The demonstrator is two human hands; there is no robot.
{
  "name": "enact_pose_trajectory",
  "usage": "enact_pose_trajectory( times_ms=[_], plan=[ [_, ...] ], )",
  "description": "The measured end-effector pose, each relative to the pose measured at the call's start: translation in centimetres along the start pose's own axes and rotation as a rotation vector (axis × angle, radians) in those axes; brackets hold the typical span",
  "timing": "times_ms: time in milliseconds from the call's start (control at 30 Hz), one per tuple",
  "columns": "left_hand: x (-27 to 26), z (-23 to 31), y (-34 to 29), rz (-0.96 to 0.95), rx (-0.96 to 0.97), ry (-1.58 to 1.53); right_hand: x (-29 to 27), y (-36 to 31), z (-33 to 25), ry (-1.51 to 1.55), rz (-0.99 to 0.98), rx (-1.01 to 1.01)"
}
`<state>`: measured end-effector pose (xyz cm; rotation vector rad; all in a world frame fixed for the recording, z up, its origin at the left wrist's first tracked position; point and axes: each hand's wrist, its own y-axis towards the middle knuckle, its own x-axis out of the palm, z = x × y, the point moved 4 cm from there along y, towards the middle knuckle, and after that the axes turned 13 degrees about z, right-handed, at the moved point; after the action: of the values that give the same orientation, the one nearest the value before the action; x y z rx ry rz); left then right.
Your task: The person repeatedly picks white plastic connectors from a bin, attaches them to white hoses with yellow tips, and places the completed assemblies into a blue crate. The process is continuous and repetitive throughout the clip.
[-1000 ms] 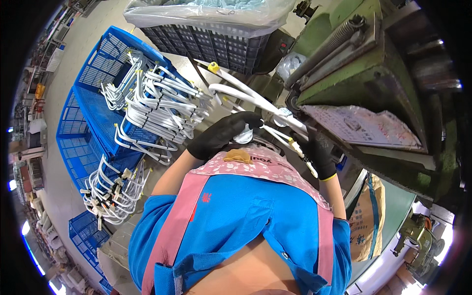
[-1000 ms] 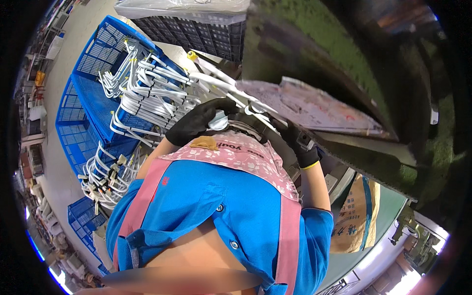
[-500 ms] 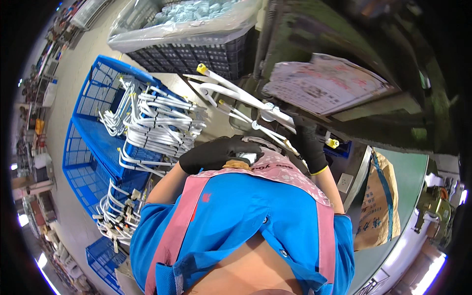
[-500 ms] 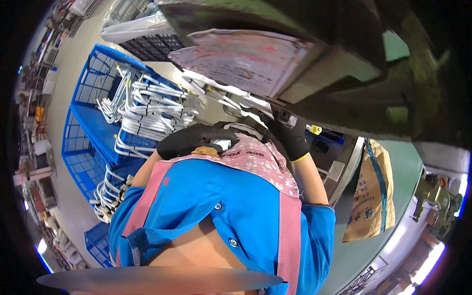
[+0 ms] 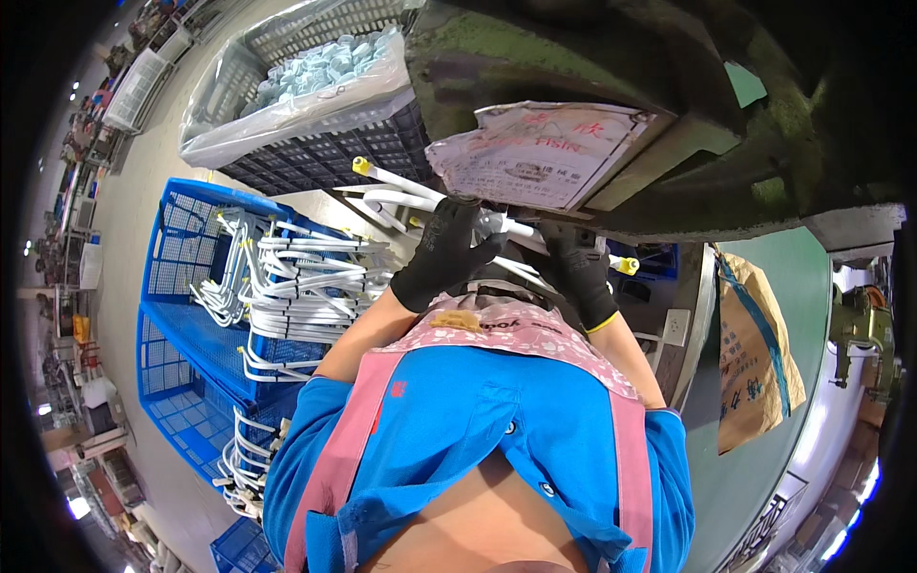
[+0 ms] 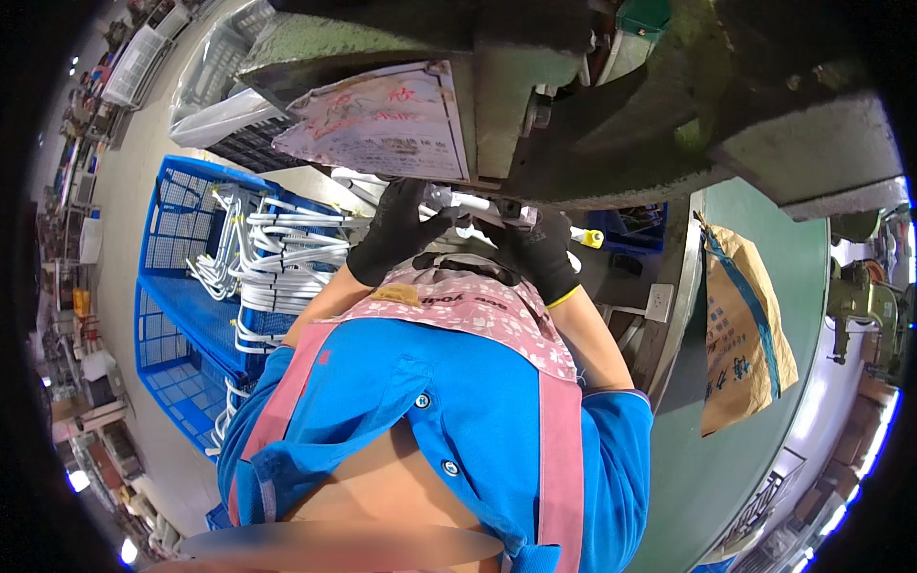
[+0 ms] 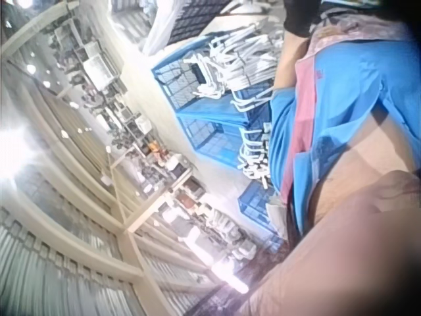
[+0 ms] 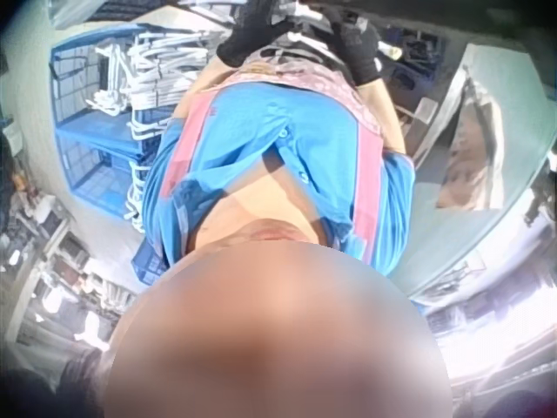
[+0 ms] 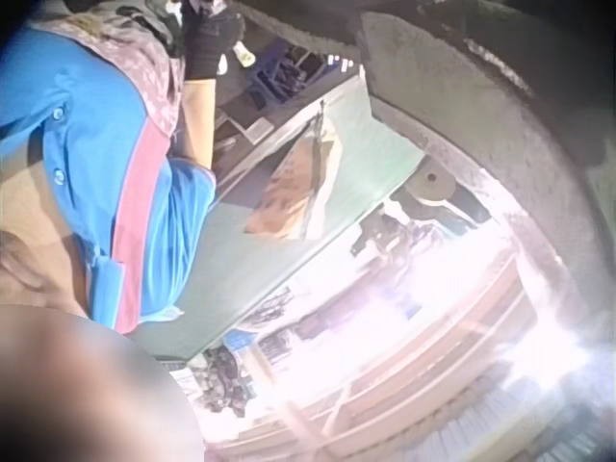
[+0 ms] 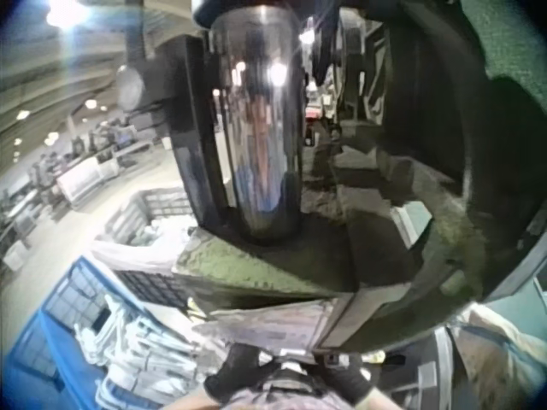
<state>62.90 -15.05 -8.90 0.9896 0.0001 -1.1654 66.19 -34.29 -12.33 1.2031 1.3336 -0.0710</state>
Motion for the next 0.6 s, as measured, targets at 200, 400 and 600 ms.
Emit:
enact_pose_trajectory(
  times_ms=[200, 400, 600],
  plan=[
    [1.0, -0.8, 0.2, -0.063, 0.089, -0.029, -0.4, 0.1, -0.5, -0.061, -0.008, 0.029],
    [2.3, -1.4, 0.4, -0.173, 0.135, 0.008, -0.2, 0.0, -0.4, 0.019, -0.069, 0.14],
    [-2.5, -5.6, 0.7, -0.061, 0.305, 0.291, -0.3, -1.1, 0.7, -0.101, -0.072, 0.067]
  ],
)
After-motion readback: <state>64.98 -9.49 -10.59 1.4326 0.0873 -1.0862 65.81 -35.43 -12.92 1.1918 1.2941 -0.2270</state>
